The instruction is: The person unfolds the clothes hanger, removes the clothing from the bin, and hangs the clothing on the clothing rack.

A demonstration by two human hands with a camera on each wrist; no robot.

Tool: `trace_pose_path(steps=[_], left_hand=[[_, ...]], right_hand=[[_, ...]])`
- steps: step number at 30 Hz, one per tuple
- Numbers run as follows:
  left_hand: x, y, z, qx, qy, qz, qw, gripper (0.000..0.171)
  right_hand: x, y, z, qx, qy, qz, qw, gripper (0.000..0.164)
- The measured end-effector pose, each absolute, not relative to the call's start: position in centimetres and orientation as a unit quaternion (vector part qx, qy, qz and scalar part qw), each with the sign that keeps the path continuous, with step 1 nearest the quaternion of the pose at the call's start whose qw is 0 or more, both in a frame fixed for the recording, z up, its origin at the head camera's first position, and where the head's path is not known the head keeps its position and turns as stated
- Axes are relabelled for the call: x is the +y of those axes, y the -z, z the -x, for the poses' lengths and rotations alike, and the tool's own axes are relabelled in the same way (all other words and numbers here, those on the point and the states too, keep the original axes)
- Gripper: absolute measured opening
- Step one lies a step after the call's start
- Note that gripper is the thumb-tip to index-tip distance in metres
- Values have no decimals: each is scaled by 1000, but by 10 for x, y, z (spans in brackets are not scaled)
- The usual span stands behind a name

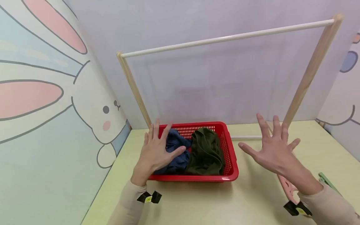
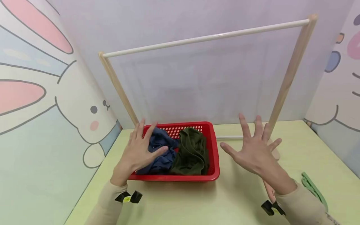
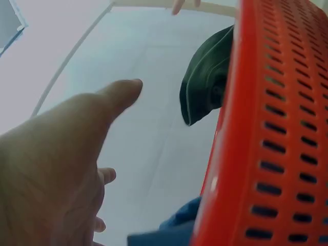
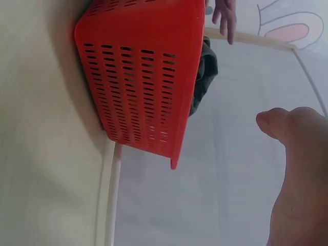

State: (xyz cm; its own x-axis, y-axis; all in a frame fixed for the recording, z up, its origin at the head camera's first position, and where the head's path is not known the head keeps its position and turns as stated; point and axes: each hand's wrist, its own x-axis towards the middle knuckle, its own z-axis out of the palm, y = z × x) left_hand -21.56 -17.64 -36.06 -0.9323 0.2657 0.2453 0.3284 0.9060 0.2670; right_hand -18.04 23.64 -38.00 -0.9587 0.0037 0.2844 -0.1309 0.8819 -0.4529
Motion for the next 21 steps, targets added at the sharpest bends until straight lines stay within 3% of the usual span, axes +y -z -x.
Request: trace_pose_path(steps=[21], left_hand=[[-244, 388, 247, -933, 339, 91, 84, 91]], right_hand=[[278, 359, 167, -915, -365, -18, 172, 121]])
